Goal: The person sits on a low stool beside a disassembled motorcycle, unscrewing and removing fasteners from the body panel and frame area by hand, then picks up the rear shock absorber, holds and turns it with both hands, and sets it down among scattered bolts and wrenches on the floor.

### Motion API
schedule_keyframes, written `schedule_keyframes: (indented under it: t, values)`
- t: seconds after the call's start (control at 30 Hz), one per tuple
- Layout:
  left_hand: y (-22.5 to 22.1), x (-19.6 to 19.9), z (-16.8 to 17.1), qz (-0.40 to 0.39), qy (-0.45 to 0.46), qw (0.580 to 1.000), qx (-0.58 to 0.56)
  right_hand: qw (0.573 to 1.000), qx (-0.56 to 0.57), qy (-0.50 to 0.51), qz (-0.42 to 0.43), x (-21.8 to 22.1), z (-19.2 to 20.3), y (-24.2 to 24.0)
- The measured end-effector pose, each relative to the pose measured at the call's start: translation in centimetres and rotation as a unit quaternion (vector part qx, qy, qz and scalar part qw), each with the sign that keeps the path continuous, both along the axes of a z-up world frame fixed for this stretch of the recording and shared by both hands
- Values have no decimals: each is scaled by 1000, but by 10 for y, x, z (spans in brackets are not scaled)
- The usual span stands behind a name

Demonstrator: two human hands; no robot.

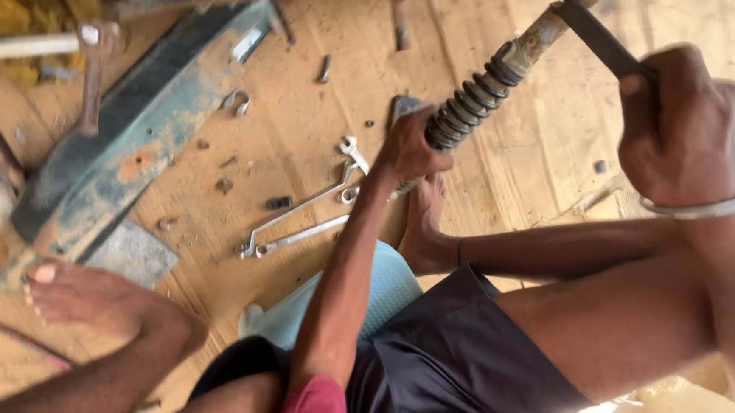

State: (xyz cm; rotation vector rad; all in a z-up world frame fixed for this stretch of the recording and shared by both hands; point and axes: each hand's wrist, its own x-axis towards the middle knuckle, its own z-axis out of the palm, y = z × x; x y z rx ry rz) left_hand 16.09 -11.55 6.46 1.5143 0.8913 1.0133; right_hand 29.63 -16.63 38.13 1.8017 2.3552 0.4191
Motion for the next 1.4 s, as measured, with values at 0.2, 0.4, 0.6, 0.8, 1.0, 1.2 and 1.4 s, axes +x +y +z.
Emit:
schedule_keyframes:
  t: [0.2,0.4,0.6,0.8,1.0,1.2,1.4]
  values:
    - [0,14,56,-11,-64,998,28,984,135,113,19,6,2,-44]
    - [5,6,81,-35,46,997,46,995,48,5,-87,23,-4,-66]
    - [12,-1,59,-2,74,996,53,941,107,316,-58,138,-64,-90]
    - [18,-23,74,47,103,990,86,960,68,261,-79,-49,-25,-72]
    - [12,-20,62,51,70,994,67,866,256,423,-74,48,-100,-118]
    - [18,-25,62,60,105,988,98,941,69,311,-114,-65,-18,-68]
    - [17,-30,56,49,110,990,66,827,350,440,-18,-30,-71,-80]
